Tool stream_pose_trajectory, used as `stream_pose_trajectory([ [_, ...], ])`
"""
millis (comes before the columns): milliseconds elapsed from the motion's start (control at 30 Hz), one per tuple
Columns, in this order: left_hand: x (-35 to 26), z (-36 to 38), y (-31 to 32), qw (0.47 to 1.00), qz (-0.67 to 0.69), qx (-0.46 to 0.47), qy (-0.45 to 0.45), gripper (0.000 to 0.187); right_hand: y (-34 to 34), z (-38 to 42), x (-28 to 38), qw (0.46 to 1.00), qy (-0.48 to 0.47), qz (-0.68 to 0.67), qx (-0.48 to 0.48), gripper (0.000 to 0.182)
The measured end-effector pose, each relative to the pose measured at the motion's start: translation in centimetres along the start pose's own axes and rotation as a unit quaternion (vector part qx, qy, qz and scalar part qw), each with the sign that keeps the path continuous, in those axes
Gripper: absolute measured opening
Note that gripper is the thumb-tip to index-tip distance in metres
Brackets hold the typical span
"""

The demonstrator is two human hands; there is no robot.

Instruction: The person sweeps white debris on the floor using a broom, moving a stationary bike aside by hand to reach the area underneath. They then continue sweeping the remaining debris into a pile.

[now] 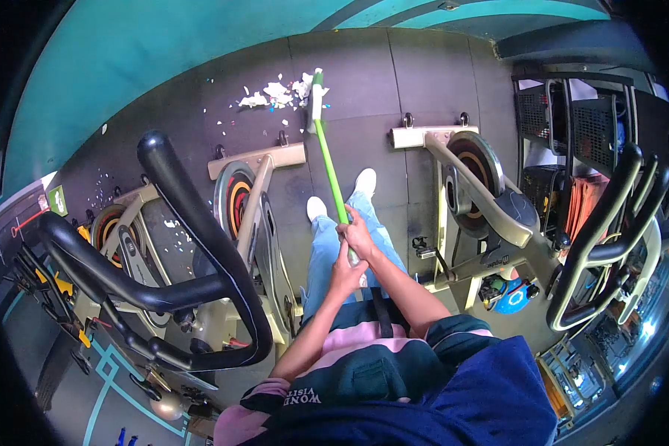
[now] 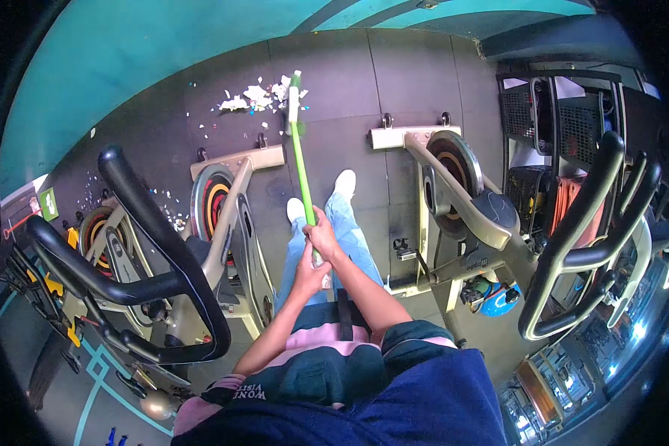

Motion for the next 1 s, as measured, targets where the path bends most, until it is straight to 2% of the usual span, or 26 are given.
stream_pose_trajectory([
  [67,-0.9,1.2,0.6,0.999,-0.032,-0.010,0.003,0.082,0.0,1.4,1.0,0.999,-0.017,-0.023,0.040,0.068],
  [133,-1.8,2.6,1.0,0.998,-0.067,0.003,-0.012,0.083,-0.4,3.4,2.2,0.999,-0.009,-0.018,0.040,0.067],
  [200,-2.9,4.1,1.3,0.995,-0.073,-0.008,0.073,0.083,-0.6,4.7,2.1,0.999,-0.003,-0.012,0.041,0.066],
  [267,-2.4,4.7,1.3,0.995,-0.076,-0.008,0.064,0.081,-1.5,5.5,1.7,0.997,-0.004,0.075,-0.007,0.066],
  [367,0.0,4.7,1.7,0.990,0.088,0.079,-0.072,0.076,-2.2,4.5,0.4,0.986,-0.003,0.154,-0.057,0.066],
  [400,0.5,4.1,1.4,0.990,0.089,0.079,-0.072,0.076,-2.5,3.9,-0.2,0.979,-0.002,0.188,-0.083,0.066],
  [433,0.3,3.1,0.9,0.996,0.044,0.066,-0.042,0.075,-2.3,3.3,-0.2,0.979,-0.003,0.189,-0.082,0.066],
  [500,-0.1,1.7,0.4,0.999,-0.009,0.035,-0.008,0.072,-0.9,2.0,-1.3,0.998,0.063,-0.001,-0.016,0.066],
  [600,-0.5,0.9,0.3,0.999,-0.018,-0.011,-0.028,0.071,0.1,0.7,-0.5,0.998,0.050,-0.026,0.030,0.068],
  [733,-2.4,1.0,0.9,0.996,-0.081,-0.035,-0.009,0.074,0.7,1.3,1.8,0.995,0.021,-0.039,0.092,0.067],
  [833,-4.3,2.4,0.8,0.990,-0.099,-0.066,0.075,0.078,0.9,2.8,3.3,0.995,0.004,-0.025,0.094,0.067],
  [867,-4.5,3.0,0.6,0.990,-0.099,-0.068,0.077,0.078,0.9,3.2,3.3,0.995,0.003,-0.025,0.096,0.067],
  [933,-4.9,4.1,0.6,0.995,-0.085,-0.032,0.045,0.078,0.1,4.0,3.3,0.997,-0.037,0.060,0.043,0.066],
  [1000,-4.6,4.6,0.3,0.996,-0.057,-0.019,0.059,0.079,-0.3,4.8,3.1,0.996,-0.023,0.088,0.018,0.065],
])
Point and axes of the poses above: each hand's wrist, its own z-axis away from the middle knuckle, its own y-axis out of the palm, x = y × z, the point moved 7 cm from there along -z, towards the middle knuckle, and after that the axes turned 1 degree about -x, right-handed, at the moved point
